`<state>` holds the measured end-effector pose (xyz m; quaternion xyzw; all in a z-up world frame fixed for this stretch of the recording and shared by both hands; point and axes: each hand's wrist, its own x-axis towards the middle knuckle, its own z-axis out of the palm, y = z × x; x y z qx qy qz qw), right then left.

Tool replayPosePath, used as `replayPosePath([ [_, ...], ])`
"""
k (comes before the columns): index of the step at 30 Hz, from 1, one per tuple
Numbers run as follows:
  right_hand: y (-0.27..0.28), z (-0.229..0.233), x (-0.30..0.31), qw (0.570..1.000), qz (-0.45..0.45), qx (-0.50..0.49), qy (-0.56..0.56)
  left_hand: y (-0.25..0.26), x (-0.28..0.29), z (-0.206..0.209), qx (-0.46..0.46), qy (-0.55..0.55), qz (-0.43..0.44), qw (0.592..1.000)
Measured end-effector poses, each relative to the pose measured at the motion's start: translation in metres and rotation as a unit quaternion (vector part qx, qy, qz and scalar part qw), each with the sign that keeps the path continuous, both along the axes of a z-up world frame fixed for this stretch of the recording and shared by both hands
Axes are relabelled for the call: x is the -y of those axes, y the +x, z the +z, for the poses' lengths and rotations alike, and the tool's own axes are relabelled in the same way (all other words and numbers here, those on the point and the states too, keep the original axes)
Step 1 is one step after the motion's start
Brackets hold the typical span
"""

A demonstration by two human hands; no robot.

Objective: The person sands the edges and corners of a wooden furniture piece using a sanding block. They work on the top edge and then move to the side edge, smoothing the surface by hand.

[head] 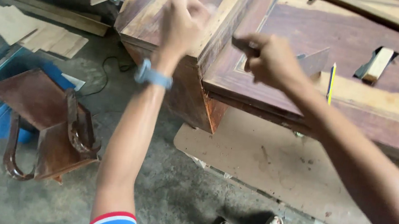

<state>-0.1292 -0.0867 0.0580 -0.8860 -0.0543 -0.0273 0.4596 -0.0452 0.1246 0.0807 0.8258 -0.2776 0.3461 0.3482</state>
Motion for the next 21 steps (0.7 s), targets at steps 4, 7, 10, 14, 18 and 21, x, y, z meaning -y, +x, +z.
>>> replayPosePath([
  [4,0.024,-0.067,-0.039,0.987,-0.065,0.128,-0.073,0.056,-0.037,-0.027,-0.078,0.099,0.096,0.987],
  [7,0.029,-0.077,-0.076,0.995,-0.054,0.076,0.042,0.073,-0.043,-0.044,-0.124,0.175,0.119,0.969],
  [10,0.033,-0.102,-0.103,0.993,-0.099,-0.005,0.069,0.07,-0.036,-0.046,-0.128,0.2,0.145,0.961],
  [14,0.0,-0.076,-0.119,0.986,-0.069,0.023,0.148,0.07,-0.038,-0.05,-0.104,0.203,0.156,0.961],
  [18,0.011,-0.047,-0.104,0.974,-0.081,-0.034,0.211,0.07,-0.034,-0.049,-0.082,0.207,0.165,0.961],
  [21,-0.01,-0.066,-0.109,0.979,-0.056,-0.012,0.196,0.068,-0.031,-0.048,-0.089,0.208,0.17,0.959],
])
